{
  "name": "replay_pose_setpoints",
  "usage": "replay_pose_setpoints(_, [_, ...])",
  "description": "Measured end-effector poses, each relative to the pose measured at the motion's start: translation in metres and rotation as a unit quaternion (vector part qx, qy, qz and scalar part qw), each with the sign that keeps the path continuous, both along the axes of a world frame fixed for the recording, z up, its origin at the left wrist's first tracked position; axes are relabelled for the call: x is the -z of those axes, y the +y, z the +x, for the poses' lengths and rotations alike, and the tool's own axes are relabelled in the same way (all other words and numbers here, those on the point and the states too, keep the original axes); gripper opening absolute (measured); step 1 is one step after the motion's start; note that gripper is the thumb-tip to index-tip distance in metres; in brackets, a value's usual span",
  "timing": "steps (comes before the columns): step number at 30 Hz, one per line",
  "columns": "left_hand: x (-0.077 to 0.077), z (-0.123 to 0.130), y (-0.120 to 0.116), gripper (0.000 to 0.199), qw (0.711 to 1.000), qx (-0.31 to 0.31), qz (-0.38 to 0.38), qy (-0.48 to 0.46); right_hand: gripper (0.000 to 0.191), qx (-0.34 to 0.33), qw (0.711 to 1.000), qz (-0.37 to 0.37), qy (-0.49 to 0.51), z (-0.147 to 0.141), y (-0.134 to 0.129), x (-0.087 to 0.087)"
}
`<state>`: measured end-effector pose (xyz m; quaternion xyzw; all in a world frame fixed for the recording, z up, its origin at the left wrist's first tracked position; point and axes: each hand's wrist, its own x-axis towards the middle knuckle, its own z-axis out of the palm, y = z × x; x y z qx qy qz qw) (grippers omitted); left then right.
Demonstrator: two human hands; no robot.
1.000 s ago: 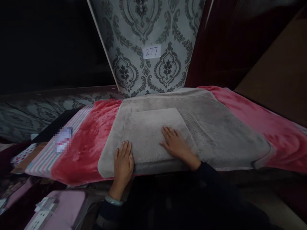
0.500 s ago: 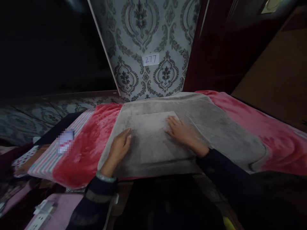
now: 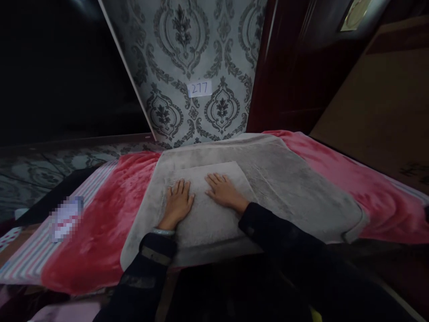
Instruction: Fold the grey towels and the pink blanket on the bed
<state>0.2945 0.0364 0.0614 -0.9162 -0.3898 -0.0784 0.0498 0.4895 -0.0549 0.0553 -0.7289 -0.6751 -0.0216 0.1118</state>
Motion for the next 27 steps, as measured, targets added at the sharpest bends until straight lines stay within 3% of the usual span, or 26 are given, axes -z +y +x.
replay_pose_setpoints(13, [0.001, 0.0, 0.003, 0.059, 1.0, 0.006, 0.005, -0.016, 0.068, 0.115, 0.992, -0.041, -0.008, 0.065, -0.024, 0.002])
replay_pose_setpoints(18, [-0.003, 0.002, 0.0, 0.058, 1.0, -0.003, -0.002, -0.005, 0.068, 0.171, 0.979, -0.106, 0.021, 0.093, -0.014, -0.023])
replay_pose_setpoints(21, [-0.003, 0.001, 0.0, 0.058, 1.0, 0.0, 0.002, -0.009, 0.071, 0.148, 0.986, -0.07, 0.027, 0.082, 0.011, -0.044])
replay_pose_setpoints(23, [-0.002, 0.0, 0.0, 0.058, 1.0, 0.002, 0.006, -0.012, 0.07, 0.102, 0.993, -0.054, 0.037, 0.064, 0.031, -0.048])
replay_pose_setpoints(27, [0.003, -0.002, 0.004, 0.057, 1.0, 0.007, 0.012, -0.019, 0.064, 0.058, 0.996, -0.044, 0.042, 0.04, 0.054, -0.028])
